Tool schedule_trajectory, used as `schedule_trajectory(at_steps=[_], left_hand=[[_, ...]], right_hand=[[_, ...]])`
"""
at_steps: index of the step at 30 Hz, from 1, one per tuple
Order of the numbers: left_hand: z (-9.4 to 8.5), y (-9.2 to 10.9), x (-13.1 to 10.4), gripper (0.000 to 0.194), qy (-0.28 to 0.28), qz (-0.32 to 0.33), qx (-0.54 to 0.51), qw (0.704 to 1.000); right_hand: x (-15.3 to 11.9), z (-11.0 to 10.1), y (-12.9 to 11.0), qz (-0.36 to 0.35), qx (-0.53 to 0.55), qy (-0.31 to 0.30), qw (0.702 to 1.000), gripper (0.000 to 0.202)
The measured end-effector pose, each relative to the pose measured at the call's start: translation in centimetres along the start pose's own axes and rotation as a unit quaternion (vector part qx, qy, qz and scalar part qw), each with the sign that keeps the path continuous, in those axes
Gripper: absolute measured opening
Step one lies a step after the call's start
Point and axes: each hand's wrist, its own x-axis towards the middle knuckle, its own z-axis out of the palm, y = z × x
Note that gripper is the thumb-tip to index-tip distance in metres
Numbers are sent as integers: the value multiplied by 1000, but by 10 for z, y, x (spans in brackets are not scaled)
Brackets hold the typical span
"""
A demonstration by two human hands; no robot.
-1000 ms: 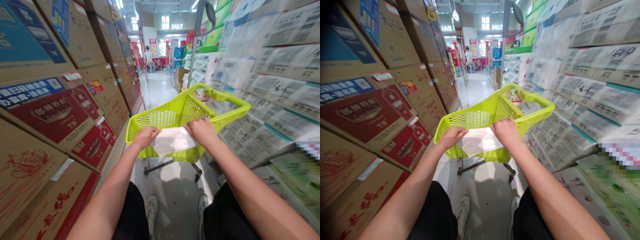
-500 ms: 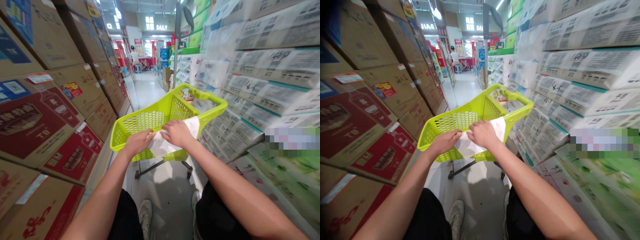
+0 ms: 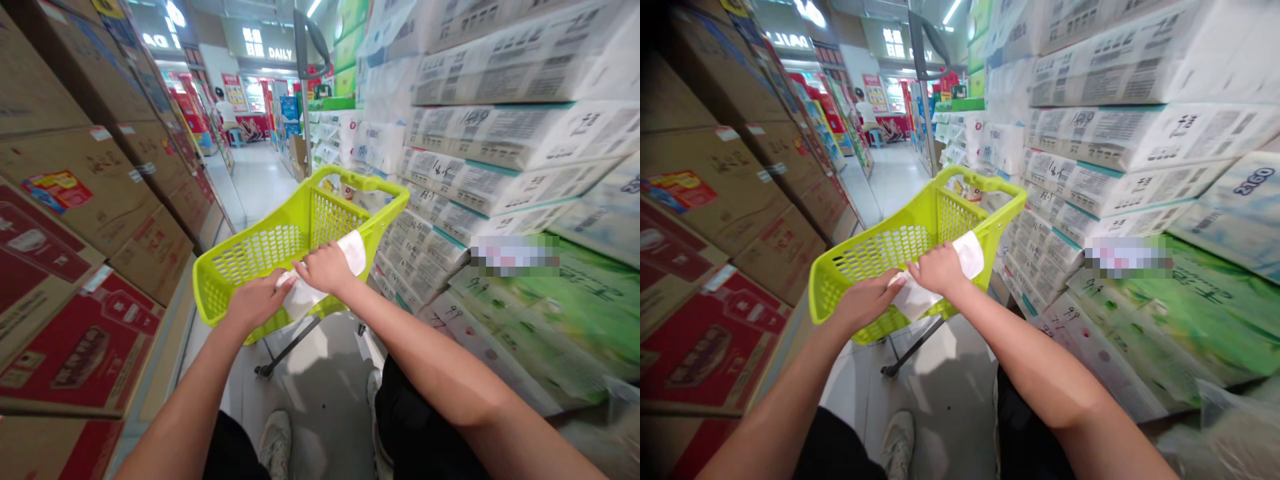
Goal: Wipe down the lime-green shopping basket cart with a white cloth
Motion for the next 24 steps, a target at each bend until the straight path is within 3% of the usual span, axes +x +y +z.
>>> schedule_trajectory(at_steps=[2,4,9,11,14,16,18,20,24], left_hand=[[1,4,2,69,0,-11,6,1000],[3,4,4,71,9,-20,6,1000],[8,1,6,70,25,-5,-14,1000],[9,2,5,68,38,17,-12,999],[10,5,3,62,59,47,-11,997],[10,4,2,57,63,53,-9,997],[10,1,1,53,57,48,8,997],[9,-3,1,51,46,39,31,998],[8,-9,2,48,37,34,53,997]], right_hand=[[0,5,-7,-31,15,-4,999,67],[3,7,-2,-15,9,0,1000,65],[13,-1,43,93,-32,-1,995,59],[13,-3,51,104,-38,23,994,53],[6,-1,38,5,-9,52,999,41],[0,3,22,-99,29,33,994,37],[-4,6,13,-150,51,10,987,39],[-4,7,18,-123,41,9,991,44],[2,2,51,4,-16,40,999,53]])
